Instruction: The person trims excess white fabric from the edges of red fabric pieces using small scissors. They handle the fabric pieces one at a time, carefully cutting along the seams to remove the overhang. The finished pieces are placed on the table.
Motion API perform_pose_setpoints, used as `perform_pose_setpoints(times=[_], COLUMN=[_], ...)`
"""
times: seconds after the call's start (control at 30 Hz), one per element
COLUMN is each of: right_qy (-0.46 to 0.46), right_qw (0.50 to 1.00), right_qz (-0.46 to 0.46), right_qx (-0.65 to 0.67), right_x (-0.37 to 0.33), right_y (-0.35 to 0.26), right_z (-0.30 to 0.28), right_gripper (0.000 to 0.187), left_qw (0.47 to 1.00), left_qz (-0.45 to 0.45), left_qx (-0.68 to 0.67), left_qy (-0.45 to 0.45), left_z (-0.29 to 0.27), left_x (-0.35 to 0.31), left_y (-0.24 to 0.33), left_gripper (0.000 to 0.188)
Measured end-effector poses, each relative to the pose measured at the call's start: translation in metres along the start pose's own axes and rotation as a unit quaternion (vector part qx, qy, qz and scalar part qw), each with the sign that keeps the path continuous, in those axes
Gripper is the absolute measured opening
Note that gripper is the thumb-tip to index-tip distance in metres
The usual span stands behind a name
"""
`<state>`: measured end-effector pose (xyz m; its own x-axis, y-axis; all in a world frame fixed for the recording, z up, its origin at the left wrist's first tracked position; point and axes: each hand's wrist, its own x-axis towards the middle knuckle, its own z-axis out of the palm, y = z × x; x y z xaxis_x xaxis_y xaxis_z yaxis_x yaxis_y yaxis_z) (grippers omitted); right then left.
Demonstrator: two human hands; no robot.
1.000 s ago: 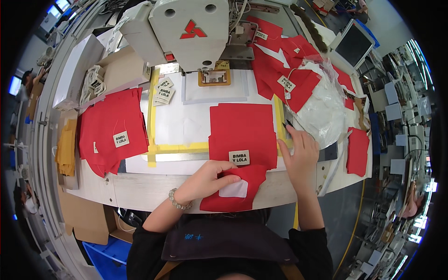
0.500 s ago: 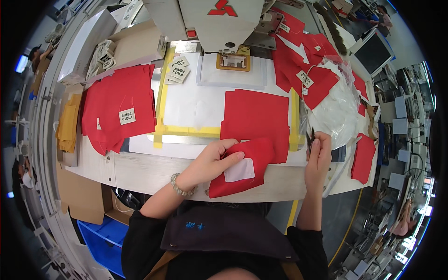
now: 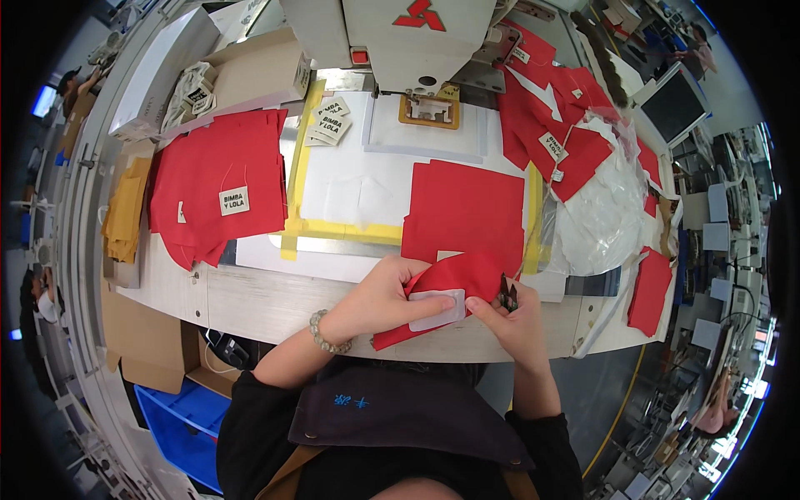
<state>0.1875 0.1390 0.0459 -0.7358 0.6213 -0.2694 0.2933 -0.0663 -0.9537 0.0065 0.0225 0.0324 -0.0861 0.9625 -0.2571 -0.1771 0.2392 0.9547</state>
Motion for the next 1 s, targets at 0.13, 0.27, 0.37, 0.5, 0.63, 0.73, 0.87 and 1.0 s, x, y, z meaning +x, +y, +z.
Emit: perform_pose_setpoints(times=[0.13,0.27,0.37,0.5,0.63,0.73,0.87,1.0], right_qy=[0.005,0.207,0.175,0.146,0.158,0.167,0.189,0.206], right_qw=[0.994,0.949,0.879,0.830,0.821,0.810,0.794,0.790], right_qz=[-0.033,-0.204,-0.325,-0.378,-0.398,-0.405,-0.412,-0.420], right_qx=[-0.105,-0.122,-0.301,-0.384,-0.377,-0.389,-0.405,-0.397], right_x=[0.000,-0.002,-0.004,-0.007,-0.005,-0.003,0.000,0.002], right_y=[0.005,-0.001,-0.009,-0.016,-0.020,-0.022,-0.021,-0.019], right_z=[-0.007,-0.002,-0.003,0.009,0.015,0.017,0.020,0.022], right_gripper=[0.021,0.021,0.027,0.042,0.045,0.043,0.040,0.039], left_qw=[0.998,0.986,0.982,0.978,0.976,0.974,0.972,0.969], left_qz=[0.019,0.049,0.073,0.096,0.115,0.129,0.141,0.139], left_qx=[-0.041,-0.103,-0.095,-0.109,-0.116,-0.114,-0.113,-0.124], left_qy=[0.050,0.124,0.147,0.147,0.146,0.148,0.153,0.163], left_z=[0.005,0.007,0.008,0.011,0.012,0.011,0.011,0.012], left_x=[0.001,0.001,0.001,0.000,-0.001,-0.001,-0.004,-0.004], left_y=[-0.002,-0.006,-0.001,0.003,0.004,0.005,0.008,0.008], left_gripper=[0.018,0.017,0.018,0.019,0.018,0.017,0.016,0.016])
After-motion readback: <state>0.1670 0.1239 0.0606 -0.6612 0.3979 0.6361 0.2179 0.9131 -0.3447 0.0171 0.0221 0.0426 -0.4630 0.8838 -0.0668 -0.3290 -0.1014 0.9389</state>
